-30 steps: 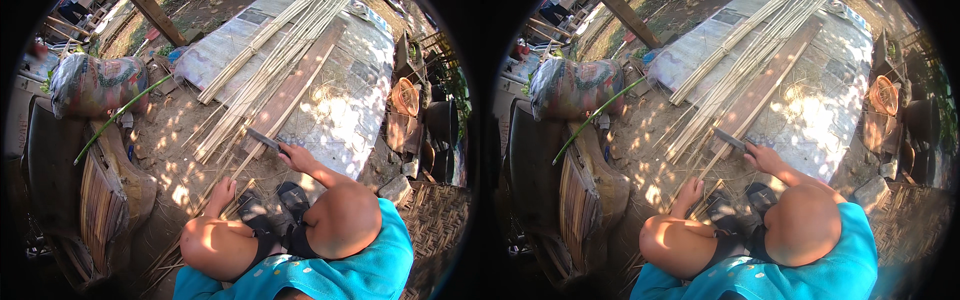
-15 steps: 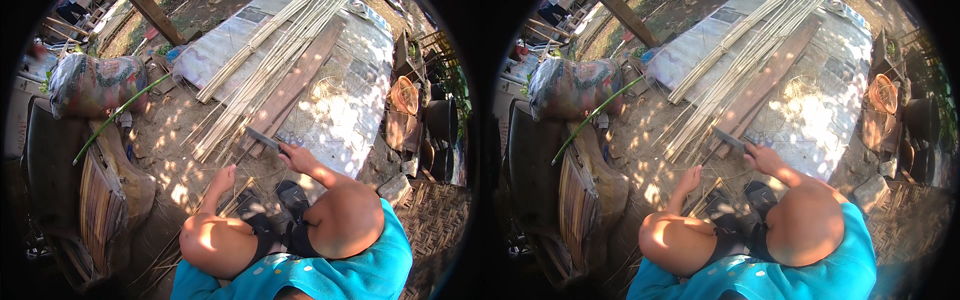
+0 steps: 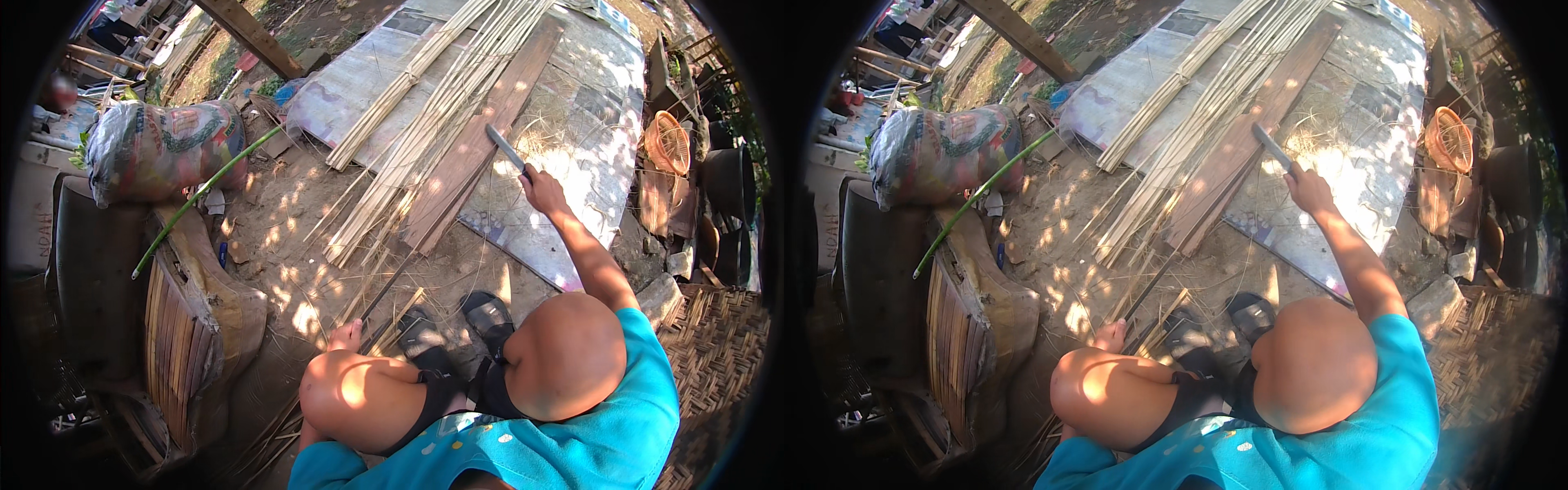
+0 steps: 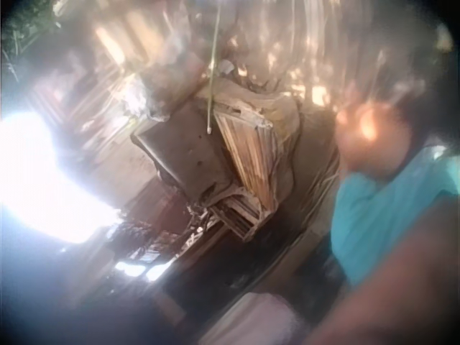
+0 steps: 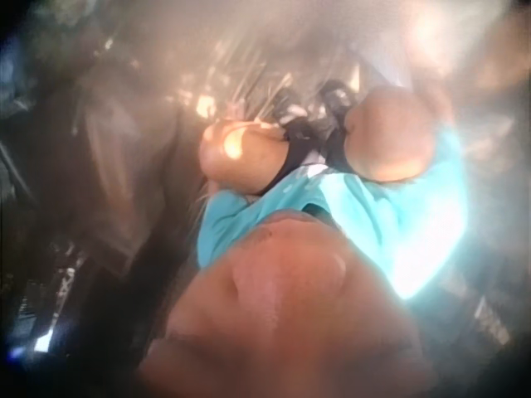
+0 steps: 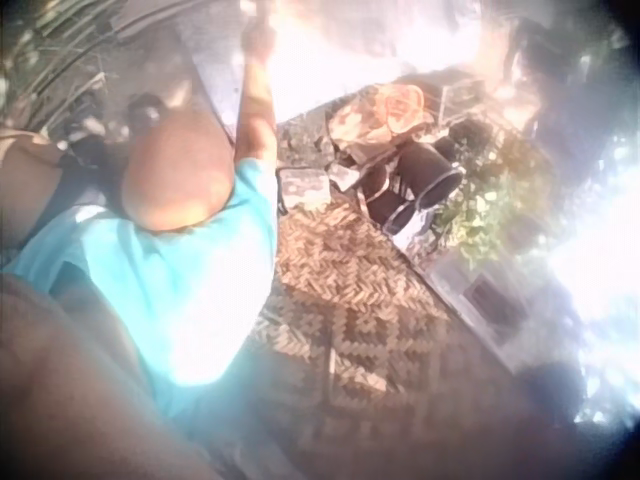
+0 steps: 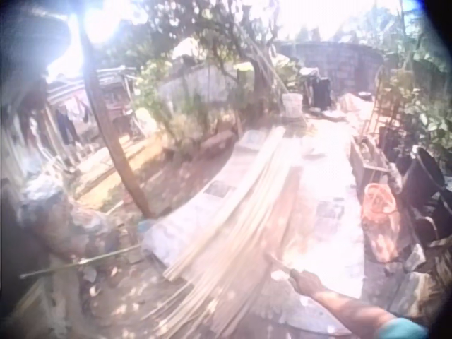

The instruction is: The person sits on the ground and repeatedly splits thin bamboo strips using a machete. They hold each strip with one hand and strike it with the machete to separate it into thinner pieces.

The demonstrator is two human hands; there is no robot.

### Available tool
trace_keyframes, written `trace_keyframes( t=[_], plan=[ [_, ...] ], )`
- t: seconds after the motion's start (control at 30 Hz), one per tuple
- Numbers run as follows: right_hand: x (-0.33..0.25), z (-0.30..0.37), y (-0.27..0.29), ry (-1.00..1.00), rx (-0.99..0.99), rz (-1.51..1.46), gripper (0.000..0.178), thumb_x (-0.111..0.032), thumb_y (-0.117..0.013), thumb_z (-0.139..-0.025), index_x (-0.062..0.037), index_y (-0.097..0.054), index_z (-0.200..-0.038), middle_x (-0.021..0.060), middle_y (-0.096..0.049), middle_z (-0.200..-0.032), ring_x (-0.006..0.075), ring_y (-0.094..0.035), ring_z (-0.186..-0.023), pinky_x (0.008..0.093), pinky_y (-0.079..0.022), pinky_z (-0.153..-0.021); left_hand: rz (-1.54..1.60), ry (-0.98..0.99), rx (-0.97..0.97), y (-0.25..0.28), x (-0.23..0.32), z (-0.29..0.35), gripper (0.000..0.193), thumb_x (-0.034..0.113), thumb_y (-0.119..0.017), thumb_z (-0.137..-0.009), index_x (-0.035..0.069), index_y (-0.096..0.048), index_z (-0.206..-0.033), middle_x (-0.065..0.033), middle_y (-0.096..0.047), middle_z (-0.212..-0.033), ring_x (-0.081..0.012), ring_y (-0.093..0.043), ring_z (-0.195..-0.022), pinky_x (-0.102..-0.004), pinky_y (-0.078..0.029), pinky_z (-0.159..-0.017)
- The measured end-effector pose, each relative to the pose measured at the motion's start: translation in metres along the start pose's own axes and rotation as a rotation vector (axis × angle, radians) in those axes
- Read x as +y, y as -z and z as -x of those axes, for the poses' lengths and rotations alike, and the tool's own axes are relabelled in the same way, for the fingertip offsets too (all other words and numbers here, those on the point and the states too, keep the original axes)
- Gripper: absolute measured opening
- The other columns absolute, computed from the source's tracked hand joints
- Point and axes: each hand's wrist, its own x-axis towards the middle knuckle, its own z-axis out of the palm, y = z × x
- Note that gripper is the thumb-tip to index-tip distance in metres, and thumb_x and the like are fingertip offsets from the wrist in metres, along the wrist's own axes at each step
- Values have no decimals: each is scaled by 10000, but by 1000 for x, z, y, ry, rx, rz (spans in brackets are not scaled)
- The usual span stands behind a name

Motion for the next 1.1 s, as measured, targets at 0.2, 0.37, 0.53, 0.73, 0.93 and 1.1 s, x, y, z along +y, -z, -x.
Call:
trace_keyframes(
  t=[0.2, 0.37, 0.53, 0.73, 0.93, 1.1],
  plan=[
    [20, -6, 11, -103, 141, -33, 379, -361, -553, -1055, -52, -618, -1264, 278, -715, -893, 486, -691, -830, 560, -540, -749, 140, -36, -108, 1, -5, -16, 502, 419, -514, -1063, 27, -643, -778, -177, -625, -711, -352, -610, -714, -485, -468, -691],
    [-148, 144, -45, 405, -426, -166, 506, -427, -531, -1054, -148, -493, -1474, 263, -679, -986, 486, -688, -817, 562, -568, -738, -95, -451, 155, -22, 104, -56, 437, 431, -445, -1083, 31, -578, -968, -305, -687, -848, -501, -679, -819, -595, -508, -708],
    [-84, 81, -49, 165, 20, -220, 441, -381, -610, -1024, -130, -566, -1384, 250, -693, -918, 490, -679, -781, 557, -557, -697, -403, -344, 100, -8, 73, -44, 435, 462, -397, -1093, 51, -534, -1055, -315, -686, -779, -542, -687, -797, -645, -539, -720],
    [41, 1, 16, -216, 205, 12, 384, -339, -554, -1055, -23, -623, -1263, 264, -701, -800, 486, -691, -769, 553, -546, -680, -192, -463, 76, -4, 63, -49, 456, 418, -407, -1098, 23, -622, -1026, -253, -687, -739, -468, -686, -732, -541, -532, -670],
    [-138, 114, -39, 498, -386, -78, 426, -380, -568, -1045, -114, -505, -1371, 271, -686, -922, 485, -688, -791, 548, -568, -716, 264, -298, -184, -16, 61, -65, 545, 459, -461, -1086, 28, -669, -826, -108, -601, -632, -242, -570, -571, -403, -460, -596],
    [-69, 28, -40, 290, 6, -157, 336, -342, -598, -1032, -95, -622, -1258, 241, -687, -808, 458, -690, -784, 536, -557, -680, 306, -2, -179, -14, -86, -14, 603, 552, -494, -1061, 48, -665, -777, -46, -560, -589, -157, -531, -524, -357, -432, -534]
  ],
)
